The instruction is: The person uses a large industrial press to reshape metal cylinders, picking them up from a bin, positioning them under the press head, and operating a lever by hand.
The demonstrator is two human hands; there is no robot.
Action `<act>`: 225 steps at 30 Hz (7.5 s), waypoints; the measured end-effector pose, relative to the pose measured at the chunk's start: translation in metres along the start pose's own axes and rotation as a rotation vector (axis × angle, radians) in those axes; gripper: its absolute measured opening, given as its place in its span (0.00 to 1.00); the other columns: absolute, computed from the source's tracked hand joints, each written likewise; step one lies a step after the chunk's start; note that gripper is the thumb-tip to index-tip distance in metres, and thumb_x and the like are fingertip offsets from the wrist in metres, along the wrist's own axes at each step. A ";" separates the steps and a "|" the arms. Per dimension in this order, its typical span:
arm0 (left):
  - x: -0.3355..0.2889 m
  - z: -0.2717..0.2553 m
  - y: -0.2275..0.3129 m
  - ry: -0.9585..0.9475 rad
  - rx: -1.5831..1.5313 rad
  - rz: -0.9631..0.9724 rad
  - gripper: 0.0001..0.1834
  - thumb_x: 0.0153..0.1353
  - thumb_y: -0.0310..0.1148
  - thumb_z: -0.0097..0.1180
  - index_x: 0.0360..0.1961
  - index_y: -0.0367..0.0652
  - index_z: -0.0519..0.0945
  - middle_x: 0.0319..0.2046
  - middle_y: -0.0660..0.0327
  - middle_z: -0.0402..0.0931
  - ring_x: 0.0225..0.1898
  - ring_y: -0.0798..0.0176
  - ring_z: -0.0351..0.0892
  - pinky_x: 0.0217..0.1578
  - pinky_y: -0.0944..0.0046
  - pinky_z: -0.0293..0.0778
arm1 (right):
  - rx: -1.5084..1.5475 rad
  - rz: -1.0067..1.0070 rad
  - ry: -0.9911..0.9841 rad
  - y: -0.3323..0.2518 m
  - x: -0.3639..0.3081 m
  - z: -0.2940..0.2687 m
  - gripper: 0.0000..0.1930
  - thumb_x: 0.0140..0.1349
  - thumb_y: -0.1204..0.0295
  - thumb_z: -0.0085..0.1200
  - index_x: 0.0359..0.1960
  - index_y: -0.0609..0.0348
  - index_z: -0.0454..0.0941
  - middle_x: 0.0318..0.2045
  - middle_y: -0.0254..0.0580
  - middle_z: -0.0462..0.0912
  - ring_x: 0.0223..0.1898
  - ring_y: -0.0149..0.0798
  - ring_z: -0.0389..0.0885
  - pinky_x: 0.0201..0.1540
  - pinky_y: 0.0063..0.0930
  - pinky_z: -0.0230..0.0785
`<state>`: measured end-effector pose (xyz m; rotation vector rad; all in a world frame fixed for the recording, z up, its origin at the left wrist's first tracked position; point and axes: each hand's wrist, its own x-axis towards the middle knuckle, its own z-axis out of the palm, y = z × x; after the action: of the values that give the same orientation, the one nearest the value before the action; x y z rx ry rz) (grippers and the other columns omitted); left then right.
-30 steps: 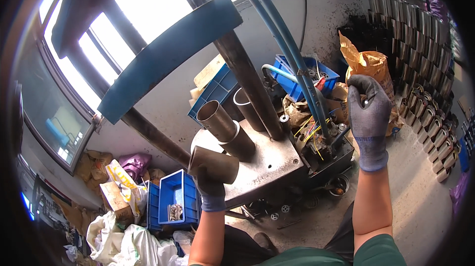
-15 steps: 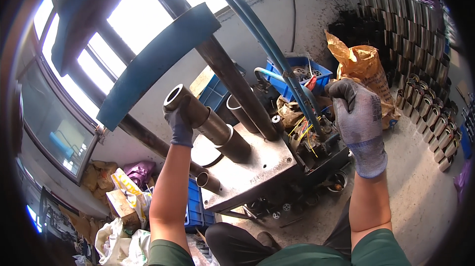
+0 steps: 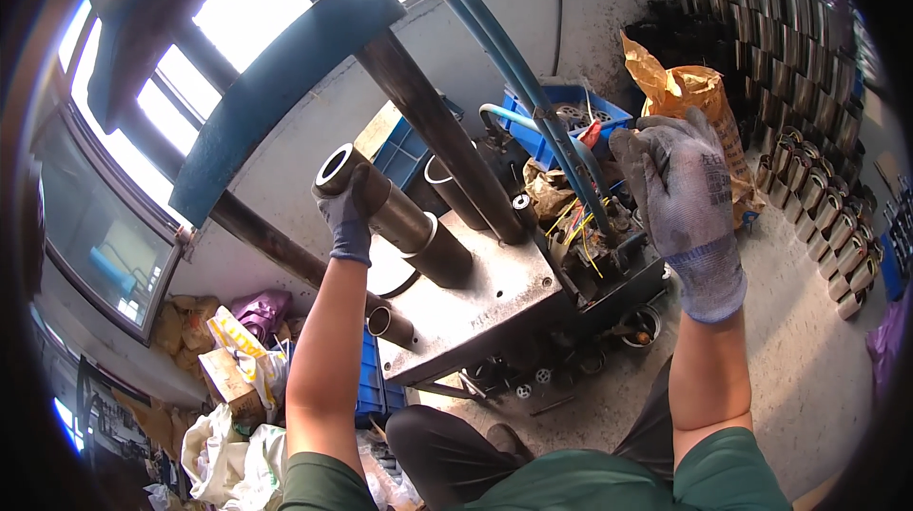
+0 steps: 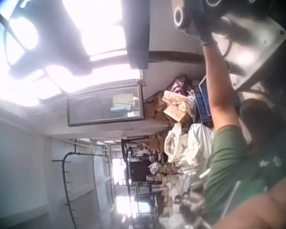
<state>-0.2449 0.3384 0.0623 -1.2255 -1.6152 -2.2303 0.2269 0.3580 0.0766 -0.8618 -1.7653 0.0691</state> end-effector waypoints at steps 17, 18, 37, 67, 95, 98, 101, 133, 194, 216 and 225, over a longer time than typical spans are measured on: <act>-0.183 -0.128 -0.035 0.127 0.955 0.006 0.55 0.45 0.40 0.79 0.72 0.39 0.61 0.65 0.47 0.66 0.67 0.48 0.65 0.67 0.54 0.60 | -0.421 -0.082 -0.682 -0.008 -0.049 -0.082 0.25 0.64 0.58 0.55 0.57 0.62 0.76 0.52 0.54 0.82 0.50 0.55 0.81 0.57 0.50 0.67; -0.199 -0.143 -0.037 0.201 1.058 -0.021 0.55 0.43 0.39 0.79 0.71 0.40 0.61 0.63 0.47 0.69 0.65 0.48 0.69 0.65 0.55 0.64 | -0.434 -0.087 -0.773 -0.006 -0.049 -0.082 0.23 0.63 0.60 0.56 0.55 0.61 0.77 0.51 0.52 0.83 0.47 0.54 0.82 0.54 0.50 0.69; -0.068 -0.053 0.057 0.007 -0.053 0.246 0.41 0.50 0.30 0.77 0.64 0.42 0.68 0.57 0.55 0.74 0.58 0.59 0.74 0.60 0.59 0.72 | -0.498 -0.249 -1.478 -0.050 -0.067 -0.081 0.37 0.60 0.31 0.49 0.33 0.60 0.83 0.31 0.53 0.85 0.39 0.54 0.86 0.42 0.46 0.78; 0.007 -0.010 0.022 -0.020 0.477 -0.023 0.45 0.46 0.60 0.74 0.56 0.40 0.74 0.44 0.44 0.84 0.49 0.42 0.84 0.50 0.49 0.78 | -0.415 -0.381 -0.749 -0.015 -0.194 -0.091 0.11 0.60 0.65 0.66 0.38 0.55 0.80 0.32 0.46 0.78 0.33 0.49 0.78 0.31 0.43 0.73; 0.009 -0.006 0.006 0.038 0.420 0.053 0.46 0.42 0.64 0.74 0.53 0.40 0.76 0.46 0.45 0.83 0.50 0.43 0.84 0.51 0.49 0.79 | -0.486 0.025 -1.188 -0.040 -0.171 -0.083 0.17 0.69 0.68 0.55 0.55 0.64 0.78 0.48 0.64 0.81 0.44 0.62 0.81 0.46 0.46 0.77; 0.008 -0.006 0.010 0.019 0.433 0.043 0.45 0.43 0.64 0.72 0.53 0.41 0.76 0.46 0.44 0.83 0.50 0.42 0.83 0.52 0.48 0.78 | -0.555 0.021 -1.157 -0.030 -0.181 -0.090 0.19 0.70 0.67 0.54 0.59 0.63 0.75 0.54 0.60 0.79 0.50 0.57 0.80 0.52 0.44 0.75; 0.009 -0.007 0.013 0.022 0.458 0.041 0.45 0.43 0.64 0.72 0.52 0.40 0.76 0.46 0.44 0.83 0.51 0.41 0.83 0.52 0.48 0.78 | -0.668 -0.217 -0.928 -0.001 -0.210 -0.106 0.24 0.71 0.65 0.51 0.66 0.60 0.70 0.61 0.49 0.77 0.59 0.47 0.78 0.61 0.40 0.73; 0.020 -0.024 -0.063 -0.039 0.165 0.073 0.32 0.54 0.43 0.77 0.53 0.37 0.76 0.44 0.56 0.83 0.43 0.63 0.81 0.47 0.62 0.79 | -0.245 -0.247 -0.870 0.038 -0.229 -0.085 0.15 0.70 0.68 0.49 0.53 0.55 0.82 0.49 0.41 0.83 0.51 0.41 0.81 0.57 0.38 0.73; -0.012 -0.026 -0.021 -0.233 0.555 -0.051 0.51 0.43 0.60 0.76 0.63 0.38 0.73 0.58 0.43 0.78 0.59 0.42 0.78 0.59 0.51 0.73 | -0.415 -0.553 -0.209 0.012 0.066 0.055 0.14 0.59 0.75 0.56 0.47 0.59 0.80 0.48 0.47 0.83 0.59 0.51 0.76 0.70 0.47 0.61; -0.180 -0.132 -0.063 -0.105 0.465 -0.324 0.44 0.40 0.31 0.76 0.62 0.38 0.73 0.56 0.52 0.75 0.57 0.54 0.77 0.60 0.59 0.74 | -0.449 -0.293 -0.542 -0.008 0.016 -0.008 0.13 0.60 0.66 0.63 0.42 0.63 0.81 0.41 0.53 0.83 0.44 0.56 0.82 0.48 0.44 0.75; -0.171 -0.158 -0.085 -0.066 0.765 -0.195 0.35 0.47 0.33 0.67 0.61 0.46 0.75 0.56 0.52 0.74 0.58 0.46 0.73 0.62 0.53 0.70 | -0.535 -0.407 -0.586 -0.034 -0.089 -0.068 0.17 0.48 0.73 0.64 0.42 0.59 0.79 0.45 0.44 0.82 0.57 0.54 0.76 0.74 0.66 0.45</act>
<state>-0.2598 0.1831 -0.1303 -0.9437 -2.3607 -1.3865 0.2779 0.2576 0.0462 -0.8873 -2.5458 -0.4830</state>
